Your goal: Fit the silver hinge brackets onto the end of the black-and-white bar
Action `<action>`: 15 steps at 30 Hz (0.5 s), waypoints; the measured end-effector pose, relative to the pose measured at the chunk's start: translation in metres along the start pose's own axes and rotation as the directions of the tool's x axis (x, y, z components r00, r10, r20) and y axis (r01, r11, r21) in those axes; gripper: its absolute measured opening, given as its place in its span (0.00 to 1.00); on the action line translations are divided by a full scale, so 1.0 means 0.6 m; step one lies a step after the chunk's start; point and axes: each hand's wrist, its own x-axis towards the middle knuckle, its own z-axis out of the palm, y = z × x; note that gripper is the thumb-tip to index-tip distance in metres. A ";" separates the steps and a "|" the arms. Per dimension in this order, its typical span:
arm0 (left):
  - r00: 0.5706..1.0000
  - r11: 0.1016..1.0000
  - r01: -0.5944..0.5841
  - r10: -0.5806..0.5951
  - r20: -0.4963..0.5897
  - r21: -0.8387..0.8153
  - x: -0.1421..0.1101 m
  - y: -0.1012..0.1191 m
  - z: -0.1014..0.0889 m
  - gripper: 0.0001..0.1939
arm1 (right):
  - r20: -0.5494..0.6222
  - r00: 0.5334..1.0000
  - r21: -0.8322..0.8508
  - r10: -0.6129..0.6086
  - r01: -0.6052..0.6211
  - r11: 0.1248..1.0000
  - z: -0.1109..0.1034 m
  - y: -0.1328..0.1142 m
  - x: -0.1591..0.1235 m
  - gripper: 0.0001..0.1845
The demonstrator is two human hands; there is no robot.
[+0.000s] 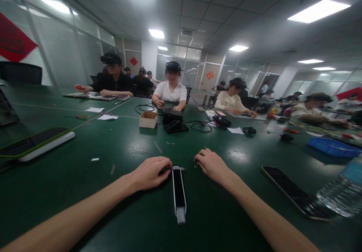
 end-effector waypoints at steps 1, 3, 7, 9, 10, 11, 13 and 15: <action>1.000 1.000 -0.004 0.004 -0.003 0.003 0.000 -0.001 0.001 0.08 | 0.001 1.000 -0.001 0.000 0.000 1.000 0.000 0.000 0.000 0.13; 1.000 1.000 -0.009 0.009 -0.008 0.010 0.000 -0.004 0.004 0.08 | 0.000 1.000 -0.002 0.002 -0.002 1.000 0.000 0.000 0.001 0.12; 1.000 1.000 -0.014 0.014 -0.015 0.009 0.000 -0.005 0.006 0.08 | -0.005 1.000 -0.013 0.010 -0.010 1.000 0.004 0.001 0.001 0.11; 1.000 1.000 -0.016 0.016 -0.015 0.007 0.000 -0.004 0.004 0.08 | -0.014 1.000 -0.014 0.012 -0.012 1.000 0.004 0.000 0.000 0.11; 1.000 1.000 -0.017 0.017 -0.014 0.007 -0.001 -0.003 0.003 0.08 | -0.023 1.000 -0.009 0.014 -0.014 1.000 0.004 -0.001 0.000 0.11; 1.000 1.000 -0.017 0.017 -0.013 0.007 -0.001 -0.002 0.002 0.08 | -0.036 0.999 0.000 0.017 -0.017 1.000 0.003 -0.001 0.000 0.10; 1.000 1.000 -0.012 0.012 -0.012 0.007 -0.001 -0.001 0.001 0.08 | -0.063 0.998 0.026 0.019 -0.017 1.000 0.004 -0.002 0.000 0.10; 1.000 1.000 -0.006 0.006 -0.007 0.003 -0.001 -0.002 0.001 0.08 | -0.078 0.997 0.047 -0.001 0.005 0.999 0.007 -0.001 0.001 0.10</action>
